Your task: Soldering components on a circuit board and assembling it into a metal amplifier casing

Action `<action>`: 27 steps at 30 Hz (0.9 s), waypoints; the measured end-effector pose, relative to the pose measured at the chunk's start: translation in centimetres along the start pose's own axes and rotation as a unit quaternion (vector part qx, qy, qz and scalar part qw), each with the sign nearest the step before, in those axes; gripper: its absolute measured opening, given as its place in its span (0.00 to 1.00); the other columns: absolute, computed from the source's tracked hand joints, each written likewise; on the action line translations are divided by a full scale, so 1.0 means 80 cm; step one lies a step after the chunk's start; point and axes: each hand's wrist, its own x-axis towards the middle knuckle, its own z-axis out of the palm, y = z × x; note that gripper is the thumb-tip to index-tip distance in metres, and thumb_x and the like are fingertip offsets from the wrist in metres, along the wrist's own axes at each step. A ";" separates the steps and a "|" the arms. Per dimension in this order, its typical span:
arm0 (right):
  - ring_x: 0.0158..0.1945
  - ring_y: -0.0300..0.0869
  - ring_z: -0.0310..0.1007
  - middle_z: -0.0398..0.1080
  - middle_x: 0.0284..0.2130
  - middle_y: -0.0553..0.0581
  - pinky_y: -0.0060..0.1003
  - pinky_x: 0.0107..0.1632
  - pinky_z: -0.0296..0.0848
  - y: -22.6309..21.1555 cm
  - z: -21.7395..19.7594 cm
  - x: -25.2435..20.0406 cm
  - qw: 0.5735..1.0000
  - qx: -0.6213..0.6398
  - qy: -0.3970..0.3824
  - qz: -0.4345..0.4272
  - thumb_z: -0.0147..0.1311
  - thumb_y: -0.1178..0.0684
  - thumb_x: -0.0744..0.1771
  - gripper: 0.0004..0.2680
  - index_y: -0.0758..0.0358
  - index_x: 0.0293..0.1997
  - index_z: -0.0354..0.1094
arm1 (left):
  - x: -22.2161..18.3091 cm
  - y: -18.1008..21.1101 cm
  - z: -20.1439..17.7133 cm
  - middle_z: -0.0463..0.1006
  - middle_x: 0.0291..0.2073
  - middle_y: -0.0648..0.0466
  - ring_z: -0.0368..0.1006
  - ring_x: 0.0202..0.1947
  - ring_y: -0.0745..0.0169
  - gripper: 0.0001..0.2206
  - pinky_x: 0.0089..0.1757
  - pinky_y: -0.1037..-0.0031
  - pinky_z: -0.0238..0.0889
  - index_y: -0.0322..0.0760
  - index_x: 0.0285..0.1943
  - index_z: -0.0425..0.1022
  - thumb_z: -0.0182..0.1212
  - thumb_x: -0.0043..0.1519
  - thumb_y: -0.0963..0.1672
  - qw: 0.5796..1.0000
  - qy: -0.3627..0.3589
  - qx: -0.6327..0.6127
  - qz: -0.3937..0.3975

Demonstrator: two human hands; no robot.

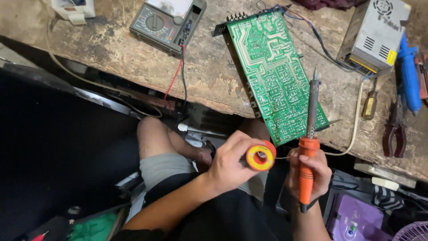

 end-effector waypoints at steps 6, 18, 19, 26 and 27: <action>0.23 0.45 0.62 0.58 0.22 0.63 0.31 0.26 0.65 0.001 0.001 0.025 0.998 -0.055 0.002 -0.030 0.45 0.51 0.61 0.09 0.65 0.36 0.56 | 0.021 -0.036 -0.028 0.68 0.28 0.48 0.66 0.28 0.61 0.15 0.31 0.78 0.63 0.29 0.32 0.67 0.66 0.42 0.42 0.992 0.090 0.083 0.028; 0.23 0.47 0.63 0.61 0.25 0.63 0.29 0.27 0.63 0.047 -0.013 0.031 0.989 -0.008 0.103 0.107 0.48 0.47 0.59 0.13 0.70 0.33 0.60 | 0.082 -0.082 -0.039 0.62 0.31 0.52 0.64 0.30 0.58 0.12 0.31 0.72 0.60 0.31 0.36 0.68 0.60 0.43 0.36 0.957 0.117 0.267 0.001; 0.26 0.45 0.61 0.62 0.23 0.62 0.31 0.32 0.61 0.048 -0.013 0.032 0.992 -0.018 0.091 0.086 0.48 0.48 0.59 0.12 0.70 0.32 0.62 | 0.084 -0.082 -0.039 0.61 0.30 0.51 0.63 0.28 0.58 0.10 0.30 0.73 0.59 0.30 0.35 0.67 0.60 0.45 0.37 0.955 0.123 0.269 0.011; 0.20 0.46 0.59 0.62 0.17 0.67 0.35 0.25 0.61 0.063 -0.018 0.040 0.998 0.012 0.047 0.039 0.51 0.54 0.55 0.11 0.79 0.24 0.63 | 0.092 -0.092 -0.040 0.63 0.27 0.54 0.65 0.20 0.60 0.13 0.22 0.78 0.63 0.30 0.35 0.69 0.64 0.42 0.37 0.957 0.142 0.252 0.000; 0.21 0.46 0.59 0.63 0.18 0.67 0.35 0.26 0.61 0.064 -0.017 0.040 0.998 0.006 0.044 0.039 0.51 0.54 0.56 0.11 0.79 0.24 0.63 | 0.092 -0.092 -0.039 0.63 0.27 0.54 0.65 0.19 0.61 0.13 0.22 0.78 0.63 0.30 0.35 0.69 0.63 0.42 0.37 0.958 0.141 0.248 -0.002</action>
